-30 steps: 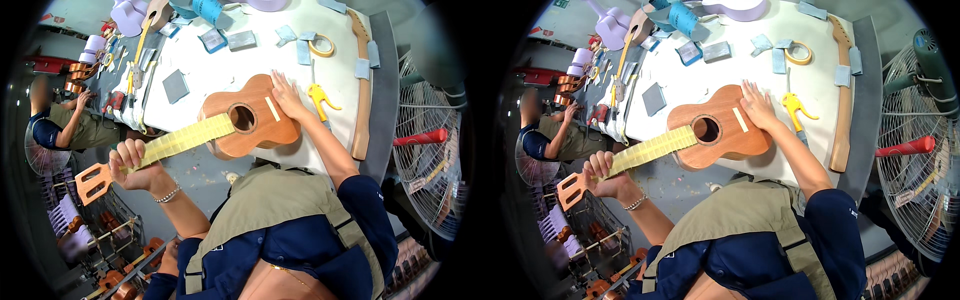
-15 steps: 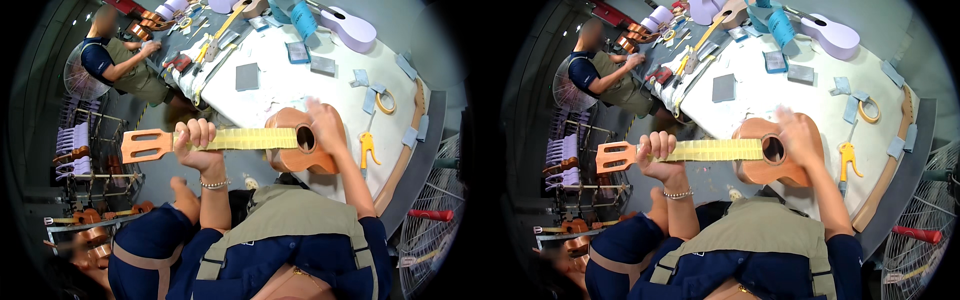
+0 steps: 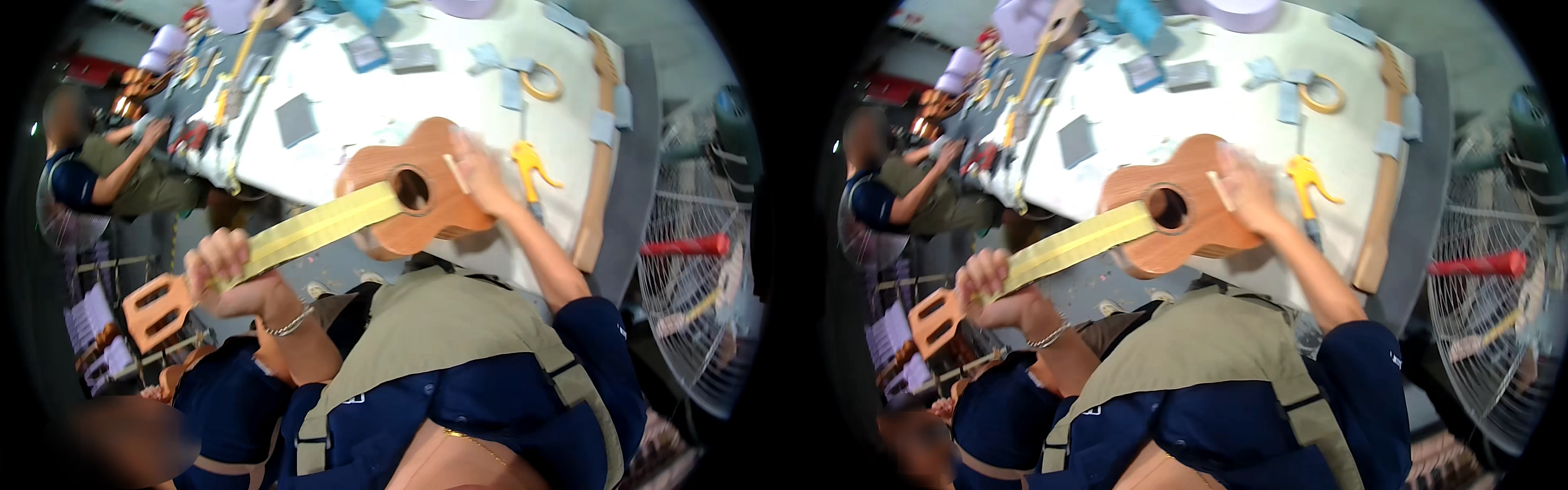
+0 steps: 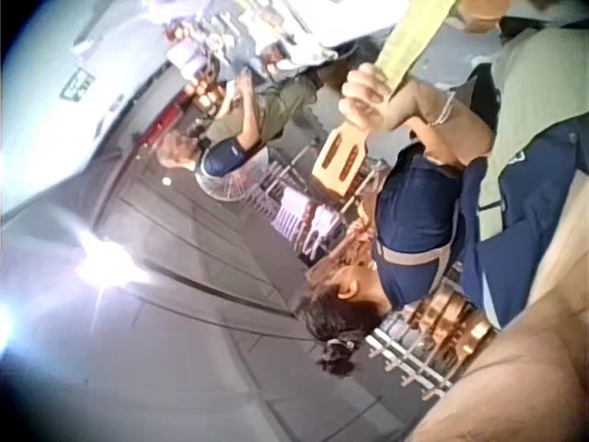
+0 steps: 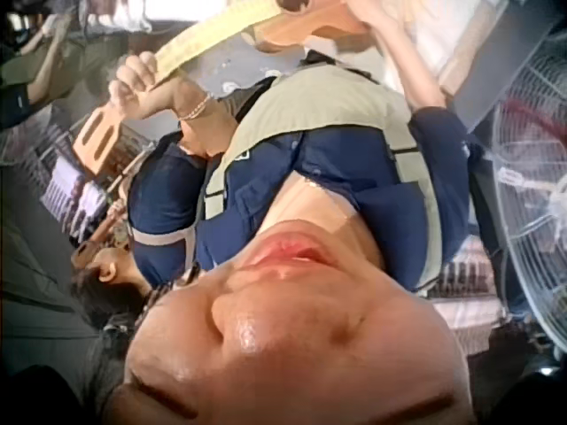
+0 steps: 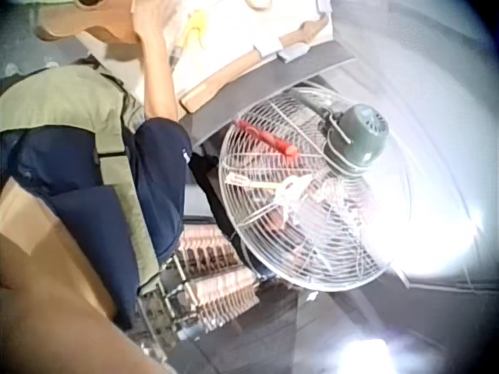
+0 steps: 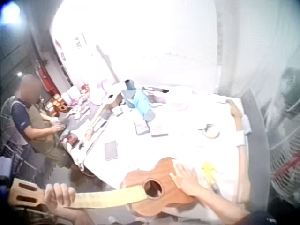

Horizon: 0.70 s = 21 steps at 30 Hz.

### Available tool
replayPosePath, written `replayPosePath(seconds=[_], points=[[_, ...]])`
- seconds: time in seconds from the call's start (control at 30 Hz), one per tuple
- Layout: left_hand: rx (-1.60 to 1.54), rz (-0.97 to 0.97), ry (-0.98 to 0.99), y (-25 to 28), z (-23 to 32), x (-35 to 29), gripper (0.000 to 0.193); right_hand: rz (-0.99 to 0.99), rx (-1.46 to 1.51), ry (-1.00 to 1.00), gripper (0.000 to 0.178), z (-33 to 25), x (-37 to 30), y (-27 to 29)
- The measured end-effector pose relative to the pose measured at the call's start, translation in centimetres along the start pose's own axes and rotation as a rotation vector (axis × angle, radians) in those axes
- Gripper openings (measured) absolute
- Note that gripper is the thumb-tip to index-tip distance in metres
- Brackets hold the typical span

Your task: The person sands the body and neck of a wooden guitar using a sanding block. They rotate the guitar to access different surfaces and continue sanding the soundhole area and neck. The guitar remains in hand throughout the process.

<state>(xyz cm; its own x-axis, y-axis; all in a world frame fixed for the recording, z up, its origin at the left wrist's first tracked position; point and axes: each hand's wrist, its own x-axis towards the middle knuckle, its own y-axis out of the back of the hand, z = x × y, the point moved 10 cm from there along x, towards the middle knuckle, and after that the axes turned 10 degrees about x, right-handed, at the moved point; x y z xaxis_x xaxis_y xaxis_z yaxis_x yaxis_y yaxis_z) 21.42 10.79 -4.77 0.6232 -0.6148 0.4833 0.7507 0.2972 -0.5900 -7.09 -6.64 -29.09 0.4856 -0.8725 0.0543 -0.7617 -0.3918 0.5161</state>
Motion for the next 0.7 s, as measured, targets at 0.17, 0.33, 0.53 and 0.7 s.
replayPosePath(seconds=[0.17,0.33,0.53,0.7], points=[[0.083,0.020,-0.015,-1.0,1.0,-0.7,0.024,-0.045,-0.109,0.253,0.060,-7.5,-4.4,-1.3],[0.051,-0.010,0.008,-1.7,0.5,-0.5,0.025,0.025,-0.428,-0.059,0.063,0.6,-4.4,0.1],[-0.002,0.012,-0.049,-1.4,1.3,-1.5,0.020,-0.073,0.162,0.180,0.073,0.9,-4.4,-0.4],[0.052,-0.023,-0.118,-2.7,0.5,-1.8,0.015,-0.133,-0.084,0.280,0.073,-7.4,2.0,-2.6]])
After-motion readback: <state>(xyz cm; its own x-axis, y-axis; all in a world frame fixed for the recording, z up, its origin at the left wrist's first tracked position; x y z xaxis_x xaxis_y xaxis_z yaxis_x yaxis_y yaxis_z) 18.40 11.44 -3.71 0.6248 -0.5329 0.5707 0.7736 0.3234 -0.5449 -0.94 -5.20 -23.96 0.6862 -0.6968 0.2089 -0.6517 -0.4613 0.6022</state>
